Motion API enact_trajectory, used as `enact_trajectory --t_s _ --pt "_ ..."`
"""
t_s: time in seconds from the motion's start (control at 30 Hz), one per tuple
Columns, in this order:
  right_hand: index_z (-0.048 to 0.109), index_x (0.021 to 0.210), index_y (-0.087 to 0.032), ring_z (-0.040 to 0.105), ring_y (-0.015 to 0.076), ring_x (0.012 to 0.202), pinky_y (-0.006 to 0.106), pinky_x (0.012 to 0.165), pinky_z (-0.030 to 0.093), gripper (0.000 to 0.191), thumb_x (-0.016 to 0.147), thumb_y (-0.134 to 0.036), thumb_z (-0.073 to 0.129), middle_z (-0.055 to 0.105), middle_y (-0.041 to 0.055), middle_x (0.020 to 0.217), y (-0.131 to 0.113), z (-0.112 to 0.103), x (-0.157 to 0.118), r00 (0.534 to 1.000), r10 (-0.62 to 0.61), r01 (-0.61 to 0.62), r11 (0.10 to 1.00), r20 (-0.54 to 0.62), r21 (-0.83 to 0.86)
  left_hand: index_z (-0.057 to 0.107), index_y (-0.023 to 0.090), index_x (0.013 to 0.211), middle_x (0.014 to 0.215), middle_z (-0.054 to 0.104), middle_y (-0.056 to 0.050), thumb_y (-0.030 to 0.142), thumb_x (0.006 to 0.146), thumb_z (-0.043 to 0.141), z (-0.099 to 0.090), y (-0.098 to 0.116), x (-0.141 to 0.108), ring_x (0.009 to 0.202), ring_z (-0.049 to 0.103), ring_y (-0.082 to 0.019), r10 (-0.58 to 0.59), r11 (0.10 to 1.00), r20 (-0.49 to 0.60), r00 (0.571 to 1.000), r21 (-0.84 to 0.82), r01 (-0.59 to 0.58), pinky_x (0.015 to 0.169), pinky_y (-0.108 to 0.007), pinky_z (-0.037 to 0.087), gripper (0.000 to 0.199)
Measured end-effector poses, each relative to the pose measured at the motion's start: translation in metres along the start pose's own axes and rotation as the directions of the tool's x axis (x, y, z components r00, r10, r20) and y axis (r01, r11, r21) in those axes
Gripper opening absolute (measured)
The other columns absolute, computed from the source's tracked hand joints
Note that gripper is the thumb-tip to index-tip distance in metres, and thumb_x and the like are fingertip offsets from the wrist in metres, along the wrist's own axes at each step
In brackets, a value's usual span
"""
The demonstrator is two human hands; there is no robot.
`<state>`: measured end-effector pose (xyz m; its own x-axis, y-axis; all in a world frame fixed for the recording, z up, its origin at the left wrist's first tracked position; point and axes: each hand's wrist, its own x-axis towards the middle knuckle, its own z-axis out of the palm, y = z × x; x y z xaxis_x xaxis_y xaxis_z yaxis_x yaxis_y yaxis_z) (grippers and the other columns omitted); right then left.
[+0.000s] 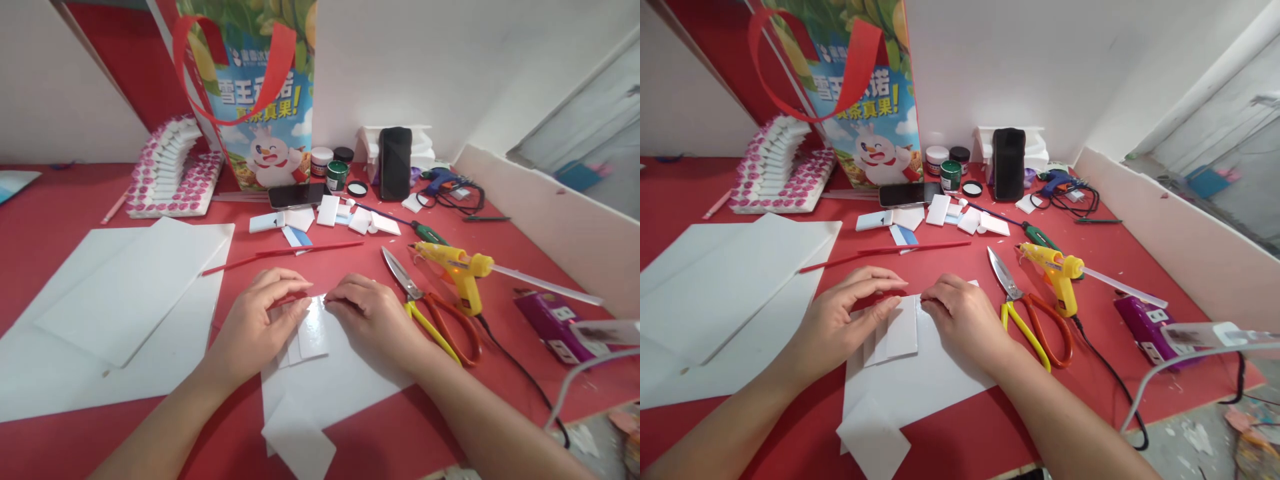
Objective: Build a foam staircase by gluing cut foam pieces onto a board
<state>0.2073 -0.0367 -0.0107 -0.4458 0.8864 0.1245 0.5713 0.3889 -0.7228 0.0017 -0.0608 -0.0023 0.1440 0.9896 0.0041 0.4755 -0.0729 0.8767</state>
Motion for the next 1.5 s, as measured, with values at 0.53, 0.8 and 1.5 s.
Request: enact_trajectory --t_s 0.53,0.8,1.5 --pt "0.071 0.110 -0.019 0.066 0.0169 0.084 0.030 0.076 0.052 0.019 0.094 -0.016 0.063 0.069 0.0063 0.098 0.004 -0.011 -0.003 0.998 -0.031 0.028 0.999 0.052 0.042 0.072 0.026 0.106 0.118 0.066 -0.005 0.043 0.094 0.059 0.000 -0.005 0.001 0.110 0.064 -0.022 0.006 1.000 0.021 1.000 0.007 -0.007 0.092 -0.035 0.058 0.025" --pt "0.069 0.120 -0.010 0.061 0.0194 0.069 0.032 0.063 0.051 0.034 0.098 -0.013 0.043 0.066 0.0110 0.087 -0.008 -0.030 -0.016 0.965 -0.262 0.247 0.898 0.006 -0.364 0.072 0.024 0.106 0.117 0.066 -0.007 0.043 0.095 0.055 -0.003 -0.007 -0.001 0.113 0.061 -0.025 0.048 0.993 -0.007 0.999 0.111 -0.047 0.095 -0.041 0.056 0.028" --pt "0.059 0.136 -0.011 0.067 0.0207 0.073 0.031 0.063 0.055 0.042 0.104 -0.020 0.033 0.068 0.0140 0.099 0.001 -0.013 -0.032 0.957 -0.272 0.285 0.828 0.099 -0.482 0.056 0.018 0.138 0.133 0.061 -0.015 0.062 0.077 0.071 -0.005 0.005 -0.007 0.124 0.054 -0.037 0.077 0.904 0.265 0.961 0.387 -0.180 0.102 -0.054 0.049 0.076"
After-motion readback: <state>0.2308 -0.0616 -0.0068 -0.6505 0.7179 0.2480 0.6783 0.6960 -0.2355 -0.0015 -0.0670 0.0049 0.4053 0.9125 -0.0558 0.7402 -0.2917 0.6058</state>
